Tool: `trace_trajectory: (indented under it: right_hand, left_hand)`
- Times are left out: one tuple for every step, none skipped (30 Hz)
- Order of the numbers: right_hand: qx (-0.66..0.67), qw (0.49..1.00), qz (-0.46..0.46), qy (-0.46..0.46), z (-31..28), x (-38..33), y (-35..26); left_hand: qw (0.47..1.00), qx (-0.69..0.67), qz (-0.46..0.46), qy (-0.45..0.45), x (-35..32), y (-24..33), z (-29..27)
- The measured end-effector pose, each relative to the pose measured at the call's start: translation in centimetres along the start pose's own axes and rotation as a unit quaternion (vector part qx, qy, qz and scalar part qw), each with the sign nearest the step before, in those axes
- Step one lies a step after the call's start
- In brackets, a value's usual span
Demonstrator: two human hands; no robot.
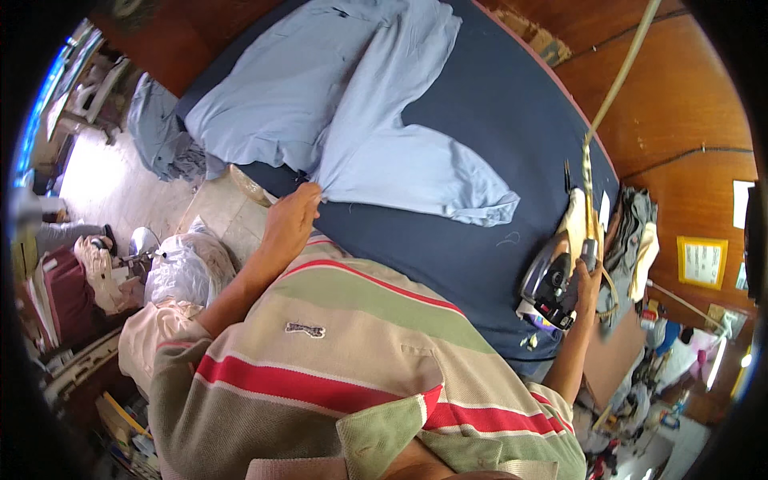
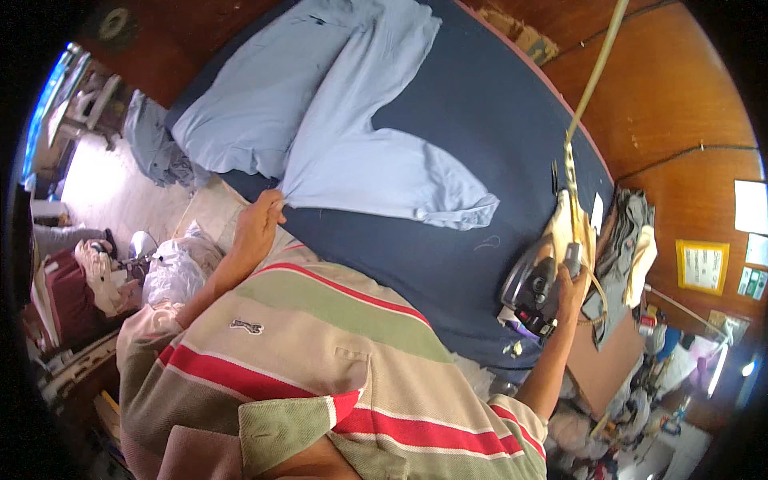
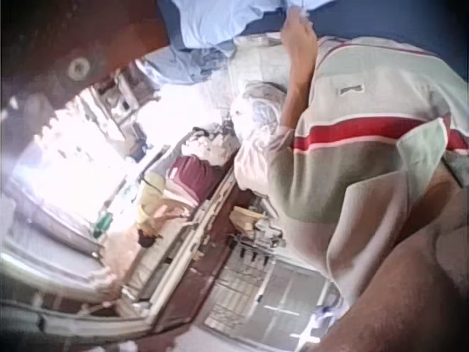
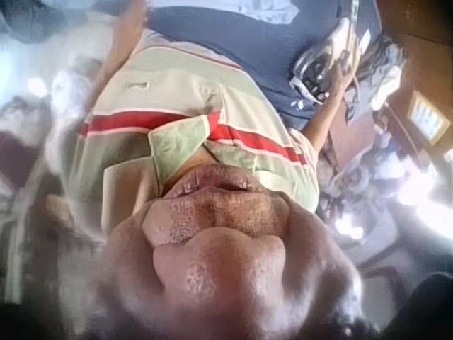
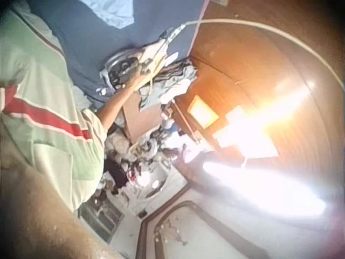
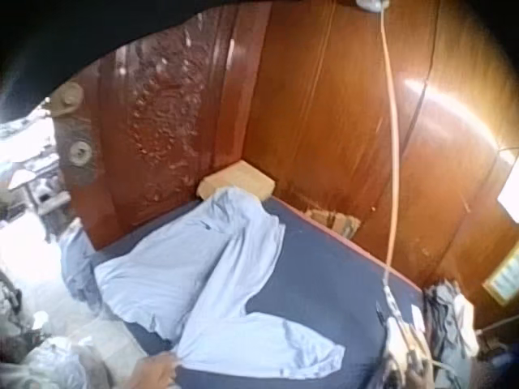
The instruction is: The person irons a light blue shirt on a padded table using a steam iron, then walks to another workstation to retrieve another light blue shirt and returns to the ironing table to continue ironing the sleeves and collar.
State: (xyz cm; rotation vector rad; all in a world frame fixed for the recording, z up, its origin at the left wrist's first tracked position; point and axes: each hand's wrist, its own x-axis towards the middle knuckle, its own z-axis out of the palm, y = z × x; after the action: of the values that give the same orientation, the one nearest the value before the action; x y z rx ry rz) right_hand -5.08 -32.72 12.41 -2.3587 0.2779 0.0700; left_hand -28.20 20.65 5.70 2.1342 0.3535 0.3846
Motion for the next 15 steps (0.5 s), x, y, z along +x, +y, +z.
trace_trajectory:
  right_hand:
    - [-0.032, 0.998, -0.042, 0.03, -0.2, 1.8, 1.5]
    - [-0.01, 1.0, 0.012, 0.012, -1.2, 3.6, 2.7]
    - [0.012, 0.996, 0.083, 0.0, -2.2, 5.0, 3.6]
    - [-0.089, 0.995, -0.018, 0.042, -2.7, 6.0, 4.0]
    - [-0.179, 0.975, -0.072, 0.106, -2.6, 6.7, 4.1]
    - [-0.319, 0.934, -0.088, 0.139, -2.7, 6.9, 3.5]
    - [-0.384, 0.886, -0.156, 0.211, -2.0, 6.8, 2.5]
    - [-0.382, 0.869, -0.227, 0.22, -1.3, 6.6, 0.9]
    - [-0.323, 0.867, -0.3, 0.232, 0.4, 6.5, -1.4]
    - [-0.248, 0.867, -0.386, 0.197, 2.5, 5.9, -3.8]
    - [-0.148, 0.909, -0.361, 0.149, 5.7, 5.0, -6.2]
    - [-0.12, 0.938, -0.321, 0.059, 9.3, 4.3, -9.2]
    - [-0.093, 0.949, -0.3, 0.007, 13.3, 2.7, -11.4]
    - [-0.076, 0.963, -0.238, -0.101, 16.9, 1.4, -13.6]
    - [-0.106, 0.95, -0.245, -0.159, 21.4, 0.4, -16.1]
  left_hand:
    - [0.995, -0.076, -0.063, 0.029, -1.1, 0.2, -0.2]
    - [0.995, -0.057, -0.025, 0.072, -1.8, 0.6, -0.7]
    - [0.994, -0.041, -0.001, 0.105, -2.9, 1.3, -1.5]
    - [0.988, -0.039, 0.056, 0.141, -3.8, 2.2, -2.5]
    - [0.985, -0.109, 0.005, 0.135, -4.4, 3.1, -3.7]
    - [0.974, -0.191, -0.011, 0.122, -5.1, 4.2, -5.2]
    - [0.911, -0.383, 0.036, 0.151, -5.4, 5.0, -6.8]
    - [0.819, -0.549, 0.068, 0.153, -6.1, 5.7, -8.9]
    - [0.757, -0.594, 0.05, 0.266, -7.0, 6.0, -10.9]
    - [0.755, -0.612, 0.105, 0.212, -7.6, 6.0, -12.1]
    - [0.734, -0.628, 0.181, 0.184, -8.2, 5.5, -13.1]
    - [0.706, -0.674, 0.137, 0.169, -8.3, 4.3, -12.7]
    - [0.664, -0.719, 0.13, 0.156, -8.4, 2.9, -11.7]
    - [0.629, -0.758, 0.138, 0.103, -8.3, 1.2, -10.8]
    - [0.609, -0.775, 0.144, 0.086, -7.7, -0.7, -10.2]
